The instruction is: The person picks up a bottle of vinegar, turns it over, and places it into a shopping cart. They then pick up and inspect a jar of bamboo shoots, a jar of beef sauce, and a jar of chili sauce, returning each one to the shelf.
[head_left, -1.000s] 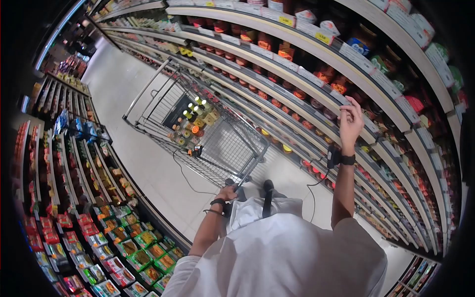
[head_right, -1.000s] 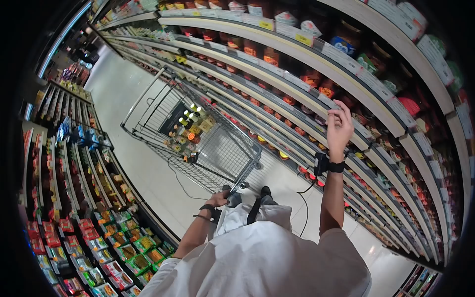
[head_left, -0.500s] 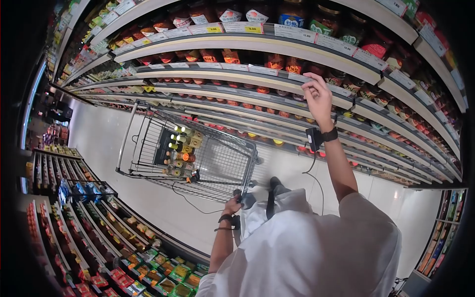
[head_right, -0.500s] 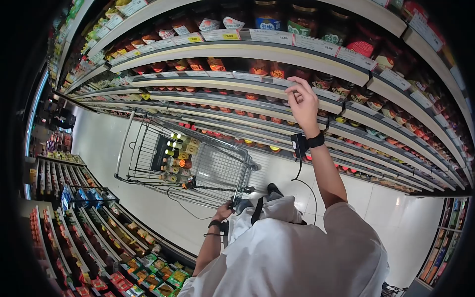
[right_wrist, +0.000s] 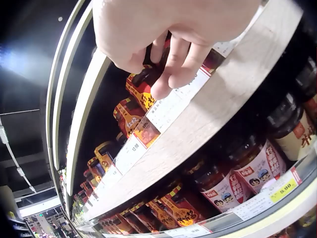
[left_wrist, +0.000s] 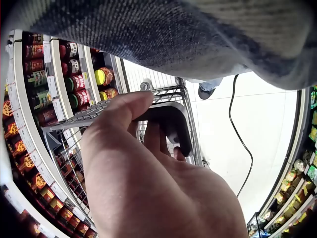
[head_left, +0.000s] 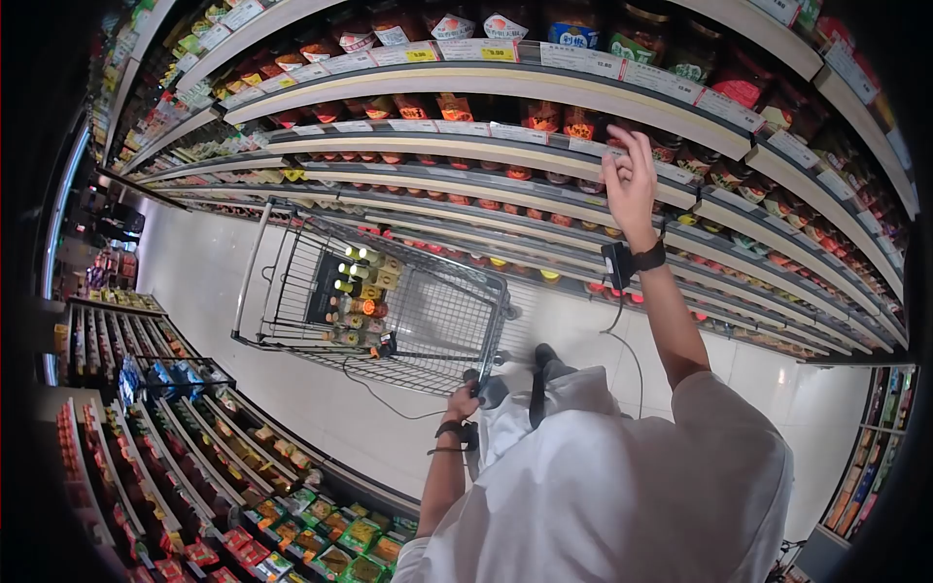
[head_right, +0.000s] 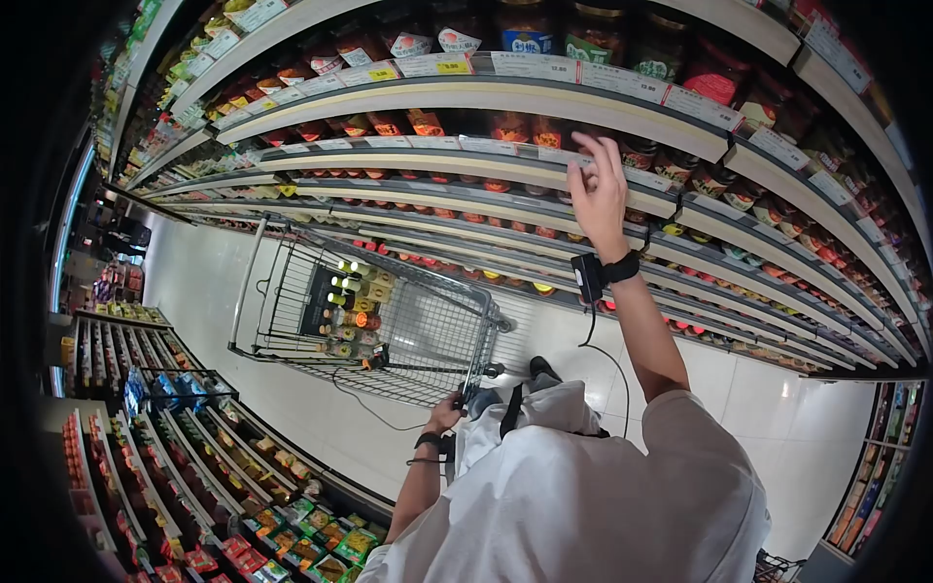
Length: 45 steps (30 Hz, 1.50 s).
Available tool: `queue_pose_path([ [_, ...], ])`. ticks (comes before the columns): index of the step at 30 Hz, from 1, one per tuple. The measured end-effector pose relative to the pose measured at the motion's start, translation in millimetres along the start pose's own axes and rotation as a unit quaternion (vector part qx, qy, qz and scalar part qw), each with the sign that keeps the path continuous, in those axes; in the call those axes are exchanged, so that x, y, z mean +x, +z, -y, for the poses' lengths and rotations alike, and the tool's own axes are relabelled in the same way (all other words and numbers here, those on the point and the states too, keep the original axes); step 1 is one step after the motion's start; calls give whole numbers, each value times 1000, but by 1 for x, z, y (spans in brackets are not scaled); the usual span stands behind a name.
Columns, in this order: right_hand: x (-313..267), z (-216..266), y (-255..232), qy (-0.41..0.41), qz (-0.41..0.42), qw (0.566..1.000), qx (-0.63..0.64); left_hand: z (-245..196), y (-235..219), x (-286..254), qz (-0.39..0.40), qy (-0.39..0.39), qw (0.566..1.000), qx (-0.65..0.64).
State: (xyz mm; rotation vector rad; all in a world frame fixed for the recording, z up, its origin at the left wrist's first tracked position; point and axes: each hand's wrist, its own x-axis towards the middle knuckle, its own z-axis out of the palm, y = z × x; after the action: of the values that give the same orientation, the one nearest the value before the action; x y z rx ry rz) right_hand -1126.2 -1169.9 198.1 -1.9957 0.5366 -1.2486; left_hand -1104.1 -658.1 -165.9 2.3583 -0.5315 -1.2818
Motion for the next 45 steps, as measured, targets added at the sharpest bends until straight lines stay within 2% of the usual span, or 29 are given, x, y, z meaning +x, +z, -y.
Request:
queue_pose_path([
  [4, 9, -6, 15, 3, -40, 999, -1, -16, -9, -10, 6, -8, 1000, -1],
  [8, 19, -2, 21, -28, -8, 993, -117, -15, -9, -10, 16, -18, 1000, 9],
  [11, 34, 2, 18, -41, 48, 971, -231, -5, -2, -4, 9, -15, 1000, 1],
  [12, 38, 1, 19, -71, 36, 966, -244, -6, -2, -5, 10, -17, 1000, -7],
  [15, 43, -2, 23, -78, 47, 947, -309, -8, -1, -6, 8, -19, 1000, -19],
  [22, 39, 0, 21, -101, -9, 954, -283, -18, -5, -10, 5, -28, 1000, 13],
  [25, 30, -2, 14, -90, 4, 984, -153, -11, -1, -6, 5, -24, 1000, -3],
  [29, 27, -22, 3, -265, -10, 954, -143, -17, -6, -12, 5, -22, 1000, -10],
  [31, 30, -12, -5, -341, -5, 932, -126, -13, -6, -12, 18, -21, 998, -60],
  [33, 22, 7, -11, -362, -10, 925, -115, -14, -8, -10, 21, -32, 993, -111],
  [34, 13, 14, -11, -374, -21, 922, -98, -20, -16, -11, 22, 38, 979, -197],
  [35, -5, 32, -18, -298, 29, 947, -114, 8, -5, 17, -32, 99, 982, -160],
  [36, -13, 47, -23, -336, 56, 937, -73, -25, -30, -4, -78, 110, 978, -157],
  [37, -25, 61, -31, -357, 74, 927, -89, -86, -70, -48, -122, 118, 973, -156],
  [39, -44, 80, -11, -260, 89, 956, 103, -141, -105, -76, -160, 151, 939, -265],
  [40, -64, 75, 4, -154, 123, 959, 202, -162, -119, -85, -205, 192, 930, -236],
  [41, -88, 71, 22, -45, 152, 942, 297, -183, -134, -95, -248, 234, 918, -201],
  [42, -105, 80, 37, 47, 187, 911, 366, -213, -151, -116, -258, 273, 900, -222],
  [43, -118, 93, 51, 136, 223, 866, 426, -240, -166, -138, -268, 313, 877, -245],
  [45, -130, 122, 72, 185, 298, 820, 452, -256, -187, -162, -275, 396, 842, -243],
])
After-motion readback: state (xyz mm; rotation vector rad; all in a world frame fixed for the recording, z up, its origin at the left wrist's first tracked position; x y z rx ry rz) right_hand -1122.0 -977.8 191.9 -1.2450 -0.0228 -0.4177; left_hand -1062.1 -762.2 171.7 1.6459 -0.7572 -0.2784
